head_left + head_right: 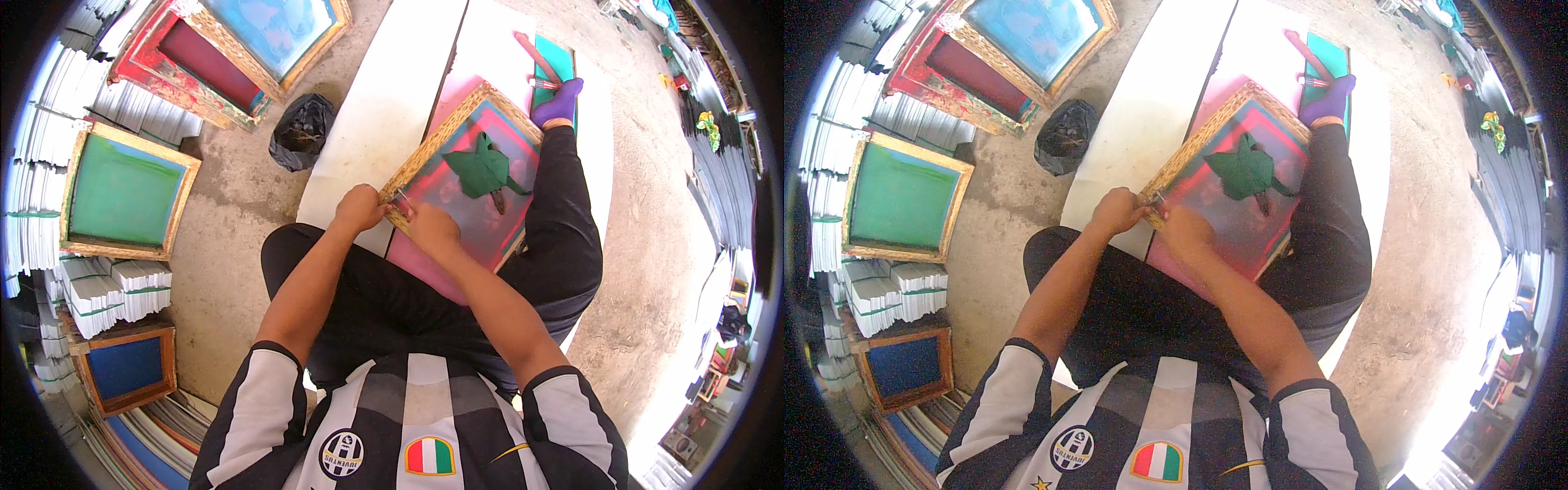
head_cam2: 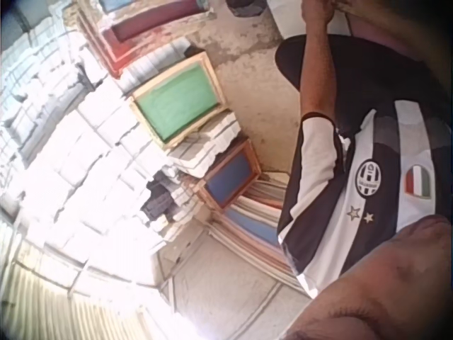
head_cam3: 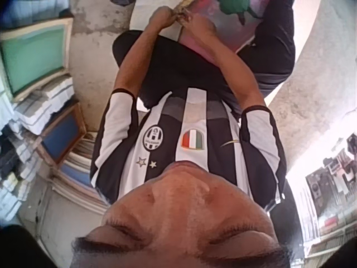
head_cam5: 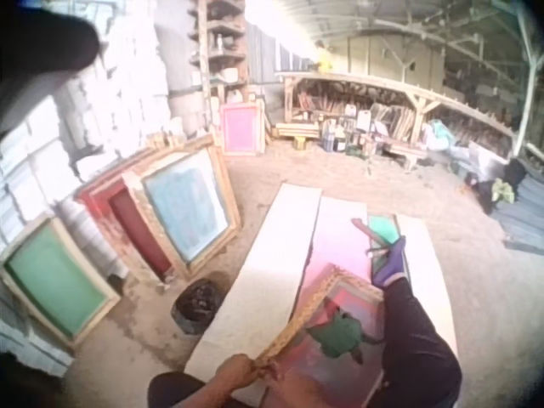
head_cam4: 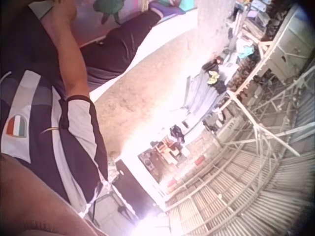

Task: The person sits on the floor and uses a small knife to carve a green leaf design into a pink screen stretched on a wooden frame. The person holds the frame steady with the left hand and carefully removes material along the design outline with the right hand.

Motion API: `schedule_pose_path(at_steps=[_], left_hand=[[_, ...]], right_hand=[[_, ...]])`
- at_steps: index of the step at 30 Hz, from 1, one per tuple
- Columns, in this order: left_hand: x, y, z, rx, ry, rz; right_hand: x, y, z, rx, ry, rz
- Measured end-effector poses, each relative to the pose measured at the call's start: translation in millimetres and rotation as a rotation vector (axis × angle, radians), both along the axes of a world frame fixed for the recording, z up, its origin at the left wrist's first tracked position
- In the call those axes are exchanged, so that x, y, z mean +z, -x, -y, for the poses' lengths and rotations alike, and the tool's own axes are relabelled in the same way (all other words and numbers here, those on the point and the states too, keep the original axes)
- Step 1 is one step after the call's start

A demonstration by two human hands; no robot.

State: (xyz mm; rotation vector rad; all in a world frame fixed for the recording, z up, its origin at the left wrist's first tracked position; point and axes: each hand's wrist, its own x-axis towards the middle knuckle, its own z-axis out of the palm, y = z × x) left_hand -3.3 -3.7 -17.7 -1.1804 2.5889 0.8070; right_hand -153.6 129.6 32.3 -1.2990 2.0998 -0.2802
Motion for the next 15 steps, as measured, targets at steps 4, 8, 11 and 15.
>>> schedule_pose_path(at_steps=[4,8,11,15], left_hand=[[5.8,3.3,1.7,0.042,-0.035,0.000],[7.9,-7.9,-4.2,0.041,0.012,-0.049],[8.9,5.4,0.9,-0.008,0.016,-0.046],[4.8,-3.8,1.3,-0.001,0.017,-0.067]], right_hand=[[-21.6,26.6,-15.8,-0.059,0.233,0.195],[17.5,11.5,-16.4,0.009,-0.043,0.005],[-70.8,30.4,-28.0,-0.202,0.441,0.437],[-64.9,24.1,-26.3,-0.240,0.292,0.490]])
